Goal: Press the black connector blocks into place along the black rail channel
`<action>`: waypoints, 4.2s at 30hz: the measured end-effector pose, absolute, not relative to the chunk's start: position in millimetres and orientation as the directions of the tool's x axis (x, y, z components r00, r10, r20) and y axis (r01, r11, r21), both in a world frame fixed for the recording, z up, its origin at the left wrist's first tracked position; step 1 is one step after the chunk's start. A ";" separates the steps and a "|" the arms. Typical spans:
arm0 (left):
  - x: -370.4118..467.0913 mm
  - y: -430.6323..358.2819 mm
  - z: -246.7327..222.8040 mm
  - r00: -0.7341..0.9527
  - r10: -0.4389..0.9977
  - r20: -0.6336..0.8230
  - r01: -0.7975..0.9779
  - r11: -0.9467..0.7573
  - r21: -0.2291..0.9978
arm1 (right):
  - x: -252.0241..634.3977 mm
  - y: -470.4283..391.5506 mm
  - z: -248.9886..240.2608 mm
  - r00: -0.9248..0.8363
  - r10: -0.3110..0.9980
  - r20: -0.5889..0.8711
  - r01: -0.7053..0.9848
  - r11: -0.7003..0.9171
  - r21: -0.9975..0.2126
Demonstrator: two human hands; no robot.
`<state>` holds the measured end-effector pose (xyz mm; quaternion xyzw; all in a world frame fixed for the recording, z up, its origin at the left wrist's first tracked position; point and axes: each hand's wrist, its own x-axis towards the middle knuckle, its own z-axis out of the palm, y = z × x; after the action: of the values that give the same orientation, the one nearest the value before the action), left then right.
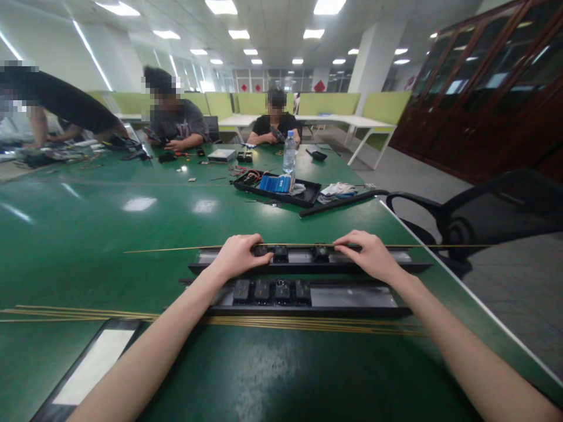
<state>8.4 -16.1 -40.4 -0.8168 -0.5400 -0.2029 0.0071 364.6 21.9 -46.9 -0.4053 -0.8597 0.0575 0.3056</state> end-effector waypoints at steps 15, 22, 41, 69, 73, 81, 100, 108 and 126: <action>7.1 -15.7 -42.8 0.347 0.870 0.351 0.876 -0.434 0.211 | 388.1 25.9 -29.1 -0.482 0.815 0.321 0.656 0.579 -0.484; 7.2 -15.4 -43.1 0.344 0.871 0.350 0.877 -0.431 0.211 | 393.0 25.3 -23.5 -0.473 0.848 0.240 0.657 0.520 -0.545; 7.9 -15.3 -43.1 0.335 0.875 0.350 0.880 -0.424 0.217 | 410.2 27.8 -12.5 -0.429 0.903 0.000 0.682 0.324 -0.655; 7.8 -15.6 -43.2 0.338 0.871 0.356 0.877 -0.429 0.217 | 439.2 32.7 -3.2 -0.393 0.918 -0.056 0.769 0.295 -0.567; 8.2 -16.1 -42.7 0.341 0.873 0.348 0.873 -0.431 0.227 | 443.9 31.9 -1.3 -0.386 0.920 -0.071 0.771 0.279 -0.572; 8.5 -16.0 -42.4 0.338 0.869 0.360 0.876 -0.431 0.217 | 450.2 33.0 -0.8 -0.384 0.918 -0.095 0.763 0.258 -0.593; 7.3 -15.1 -44.2 0.343 0.873 0.347 0.875 -0.431 0.220 | 474.3 36.7 -1.0 -0.318 0.937 -0.142 0.817 0.196 -0.542; 7.6 -15.1 -44.0 0.343 0.868 0.359 0.876 -0.434 0.211 | 479.6 35.7 0.7 -0.308 0.940 -0.148 0.815 0.181 -0.551; 8.7 -16.1 -42.1 0.341 0.873 0.349 0.878 -0.428 0.214 | 503.2 36.4 0.0 -0.226 0.965 -0.135 0.839 0.122 -0.530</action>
<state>8.7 -16.1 -42.1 -0.8188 -0.5347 -0.2091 0.0059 503.2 36.4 0.0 -0.6103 -0.7390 0.2583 0.1217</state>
